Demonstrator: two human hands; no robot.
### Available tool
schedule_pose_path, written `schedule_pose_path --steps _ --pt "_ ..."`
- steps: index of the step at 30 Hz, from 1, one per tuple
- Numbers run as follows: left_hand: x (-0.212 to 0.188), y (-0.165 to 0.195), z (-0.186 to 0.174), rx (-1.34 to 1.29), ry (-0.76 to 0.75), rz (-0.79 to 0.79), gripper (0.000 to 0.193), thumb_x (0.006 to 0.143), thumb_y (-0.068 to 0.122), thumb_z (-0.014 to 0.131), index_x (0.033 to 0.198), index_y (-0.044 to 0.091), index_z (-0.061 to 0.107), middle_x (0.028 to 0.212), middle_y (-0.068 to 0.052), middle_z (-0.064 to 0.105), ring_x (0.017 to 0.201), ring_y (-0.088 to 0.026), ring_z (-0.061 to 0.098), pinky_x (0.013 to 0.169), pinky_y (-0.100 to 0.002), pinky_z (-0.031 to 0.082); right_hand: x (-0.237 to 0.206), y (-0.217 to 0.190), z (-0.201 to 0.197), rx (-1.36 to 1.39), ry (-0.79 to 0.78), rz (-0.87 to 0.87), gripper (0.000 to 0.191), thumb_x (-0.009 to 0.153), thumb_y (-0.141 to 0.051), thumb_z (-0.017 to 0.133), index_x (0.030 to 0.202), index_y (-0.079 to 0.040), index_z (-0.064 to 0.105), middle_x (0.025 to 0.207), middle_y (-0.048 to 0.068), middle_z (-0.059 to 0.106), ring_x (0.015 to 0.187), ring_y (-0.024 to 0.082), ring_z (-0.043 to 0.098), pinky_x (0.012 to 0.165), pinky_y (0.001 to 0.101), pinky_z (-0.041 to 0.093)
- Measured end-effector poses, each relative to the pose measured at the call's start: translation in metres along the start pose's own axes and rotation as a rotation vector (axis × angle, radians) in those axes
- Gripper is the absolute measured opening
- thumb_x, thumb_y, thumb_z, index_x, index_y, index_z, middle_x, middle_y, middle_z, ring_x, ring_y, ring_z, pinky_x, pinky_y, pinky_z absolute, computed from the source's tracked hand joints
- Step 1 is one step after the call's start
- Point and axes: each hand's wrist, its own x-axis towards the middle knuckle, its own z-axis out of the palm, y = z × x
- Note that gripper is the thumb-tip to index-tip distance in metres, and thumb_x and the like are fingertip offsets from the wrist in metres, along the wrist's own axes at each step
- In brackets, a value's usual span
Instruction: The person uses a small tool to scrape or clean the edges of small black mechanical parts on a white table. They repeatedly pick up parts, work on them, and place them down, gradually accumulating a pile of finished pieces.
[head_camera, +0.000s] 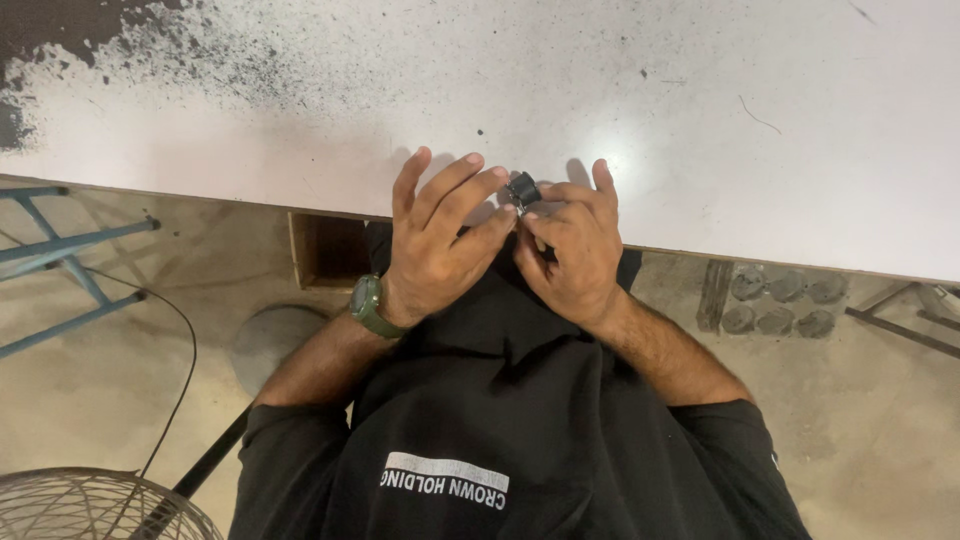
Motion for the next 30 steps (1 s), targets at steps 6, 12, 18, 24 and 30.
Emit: schedule_pose_path --steps 6,12,18,24,30 --pt "0.003 -0.002 -0.001 -0.073 -0.062 -0.188 0.012 0.094 0.013 0.085 0.102 0.014 0.075 0.134 -0.004 0.064 0.135 -0.024 0.056 0.127 -0.049 0.027 -0.001 0.001 0.001 0.005 0.002 -0.002 0.032 0.083 0.010 0.081 0.103 -0.006 0.061 0.097 0.007 0.068 0.114 0.029 0.067 0.128 0.0579 0.021" --pt "0.005 -0.002 -0.003 -0.096 -0.121 -0.201 0.009 0.094 0.011 0.079 0.099 0.012 0.072 0.128 -0.001 0.069 0.133 -0.023 0.058 0.127 -0.050 0.024 -0.007 0.003 0.003 -0.023 0.022 -0.023 0.035 0.084 0.011 0.080 0.106 -0.006 0.060 0.097 0.008 0.066 0.119 0.031 0.067 0.128 0.0587 0.019" --pt "0.006 -0.004 -0.005 -0.140 -0.126 -0.224 0.008 0.092 0.008 0.076 0.095 0.011 0.069 0.122 -0.001 0.072 0.129 -0.022 0.061 0.126 -0.050 0.025 -0.009 0.005 0.007 0.025 0.018 -0.130 0.036 0.089 0.012 0.079 0.112 -0.005 0.057 0.099 0.008 0.067 0.119 0.030 0.069 0.130 0.0573 0.021" --pt "0.004 -0.005 -0.003 -0.191 -0.133 -0.237 0.006 0.094 0.008 0.075 0.095 0.011 0.069 0.122 -0.002 0.072 0.129 -0.022 0.061 0.127 -0.051 0.024 -0.006 0.006 0.013 -0.041 0.045 -0.127 0.034 0.089 0.014 0.079 0.108 -0.007 0.059 0.090 0.004 0.065 0.114 0.024 0.071 0.130 0.0548 0.022" --pt "0.004 -0.004 -0.005 -0.190 -0.128 -0.241 0.008 0.092 0.009 0.075 0.098 0.011 0.070 0.120 -0.002 0.073 0.128 -0.024 0.062 0.127 -0.052 0.024 -0.003 0.004 0.006 -0.007 0.001 -0.113 0.029 0.090 0.012 0.079 0.107 -0.004 0.062 0.095 0.006 0.064 0.116 0.027 0.069 0.131 0.0546 0.020"
